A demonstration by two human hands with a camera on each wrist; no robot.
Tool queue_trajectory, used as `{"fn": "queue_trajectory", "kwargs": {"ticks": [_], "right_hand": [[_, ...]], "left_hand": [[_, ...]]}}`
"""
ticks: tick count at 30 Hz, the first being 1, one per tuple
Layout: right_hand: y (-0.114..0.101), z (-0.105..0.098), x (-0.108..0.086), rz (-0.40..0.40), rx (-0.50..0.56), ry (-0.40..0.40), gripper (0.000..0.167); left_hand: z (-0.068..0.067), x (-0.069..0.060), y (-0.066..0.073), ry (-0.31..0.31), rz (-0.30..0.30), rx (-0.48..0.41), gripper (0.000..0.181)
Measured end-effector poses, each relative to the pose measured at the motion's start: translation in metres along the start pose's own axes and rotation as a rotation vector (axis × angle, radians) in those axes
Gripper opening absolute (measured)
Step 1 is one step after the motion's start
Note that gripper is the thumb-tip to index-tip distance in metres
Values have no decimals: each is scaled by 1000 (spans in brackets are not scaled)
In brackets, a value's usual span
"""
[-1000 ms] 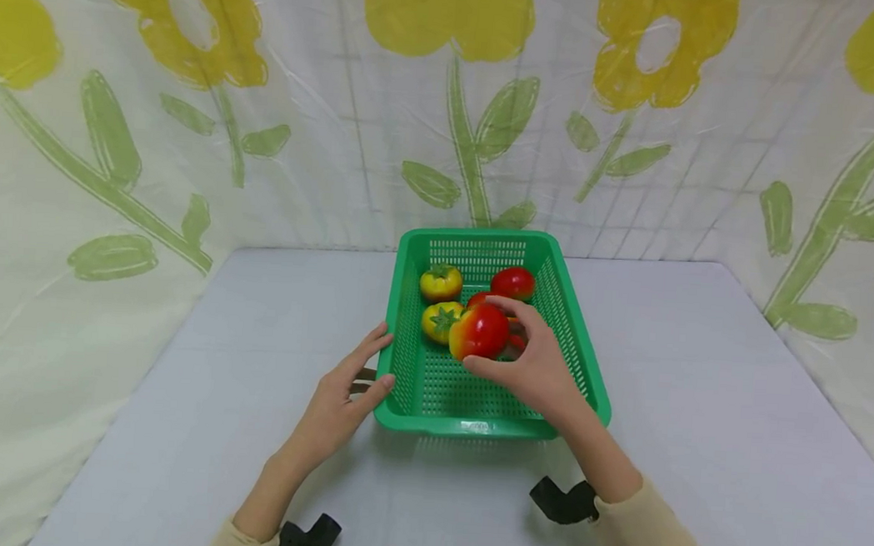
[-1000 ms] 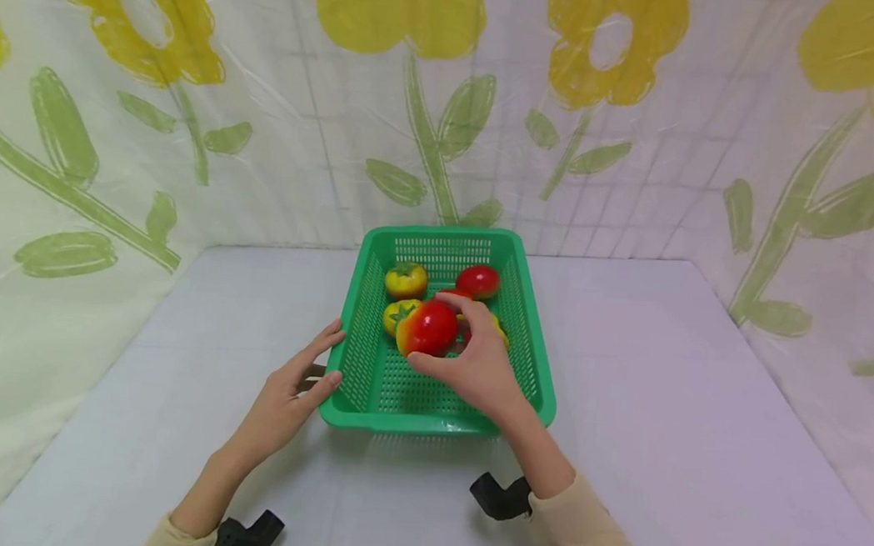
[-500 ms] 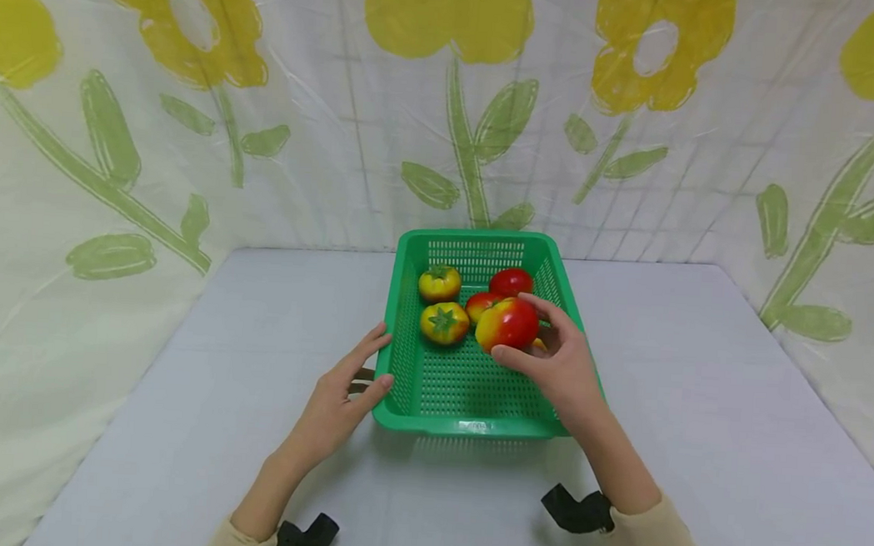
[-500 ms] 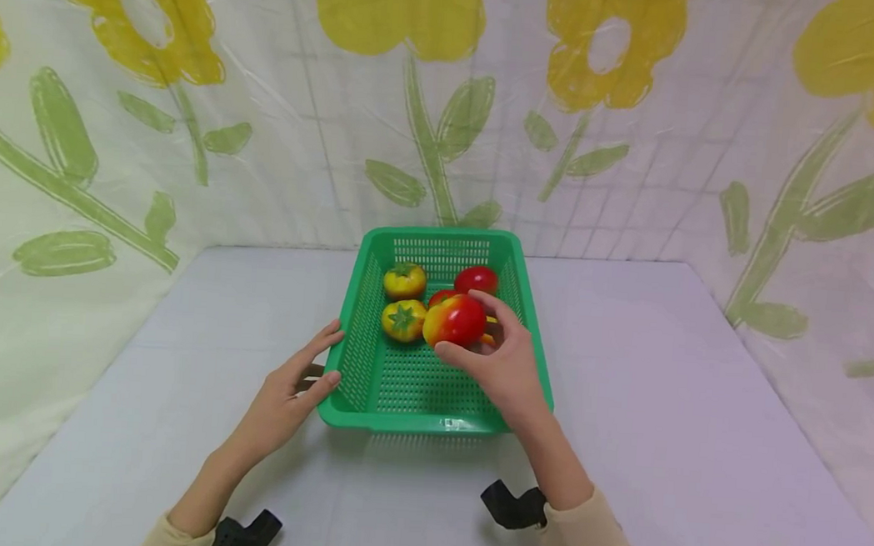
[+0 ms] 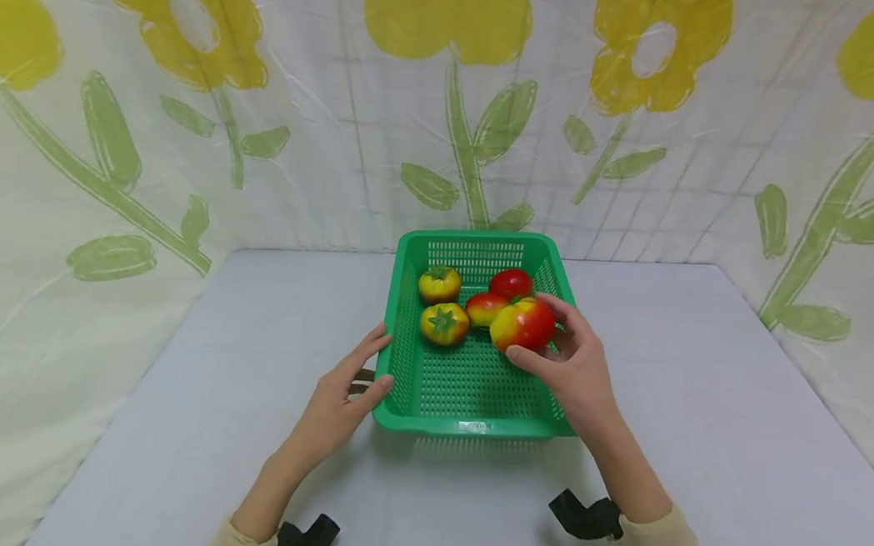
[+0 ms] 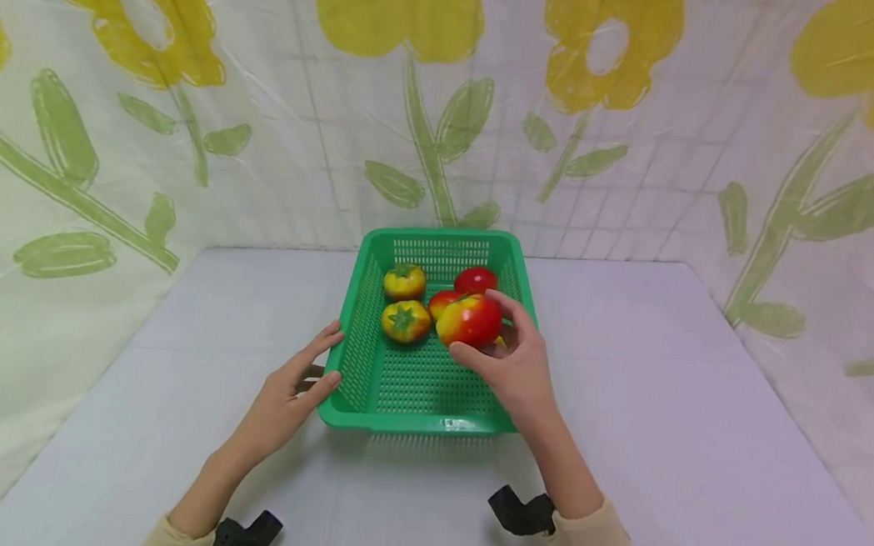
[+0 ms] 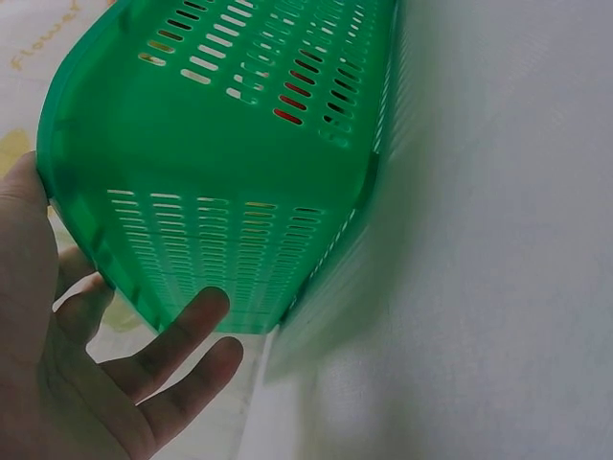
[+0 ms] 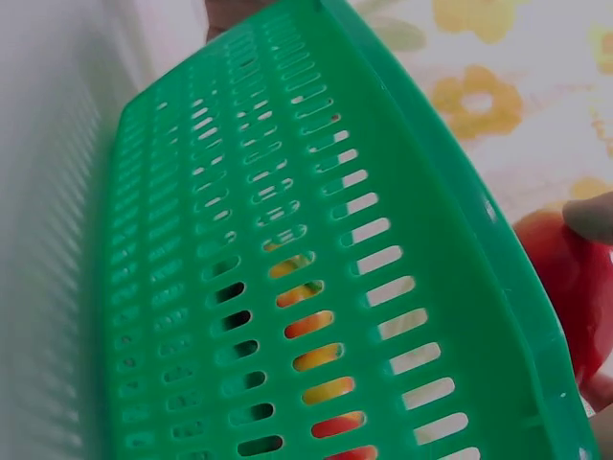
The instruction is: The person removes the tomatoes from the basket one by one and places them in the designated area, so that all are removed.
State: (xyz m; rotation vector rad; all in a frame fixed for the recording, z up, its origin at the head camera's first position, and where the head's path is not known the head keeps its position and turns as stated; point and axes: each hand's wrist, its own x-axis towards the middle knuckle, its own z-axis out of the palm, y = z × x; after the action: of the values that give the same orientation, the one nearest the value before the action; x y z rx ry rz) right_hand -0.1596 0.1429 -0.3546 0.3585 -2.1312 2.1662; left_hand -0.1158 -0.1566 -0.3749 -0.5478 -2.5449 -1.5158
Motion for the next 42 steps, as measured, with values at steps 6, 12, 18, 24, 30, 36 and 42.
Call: {"fn": "queue_trajectory", "kwargs": {"ticks": [6, 12, 18, 24, 30, 36, 42], "right_hand": [[0, -3, -3, -32, 4, -14, 67], [-1, -11, -6, -11, -2, -55, 65], [-2, -25, -10, -5, -42, -70, 60], [-2, -37, -9, -32, -58, -74, 57], [-1, -40, -4, -41, 49, -102, 57], [-3, -49, -6, -36, 46, -138, 58], [-4, -70, -8, -50, 30, -122, 55]], "left_hand": [[4, 2, -19, 1, 7, 16, 53], [8, 3, -31, 4, 2, 19, 54], [6, 1, -7, -7, 7, -7, 52], [10, 3, -30, -3, 24, 21, 53], [7, 3, -40, 6, 24, 5, 53], [5, 3, -40, -1, 17, 7, 53], [5, 3, -40, -4, 14, 24, 53]]}}
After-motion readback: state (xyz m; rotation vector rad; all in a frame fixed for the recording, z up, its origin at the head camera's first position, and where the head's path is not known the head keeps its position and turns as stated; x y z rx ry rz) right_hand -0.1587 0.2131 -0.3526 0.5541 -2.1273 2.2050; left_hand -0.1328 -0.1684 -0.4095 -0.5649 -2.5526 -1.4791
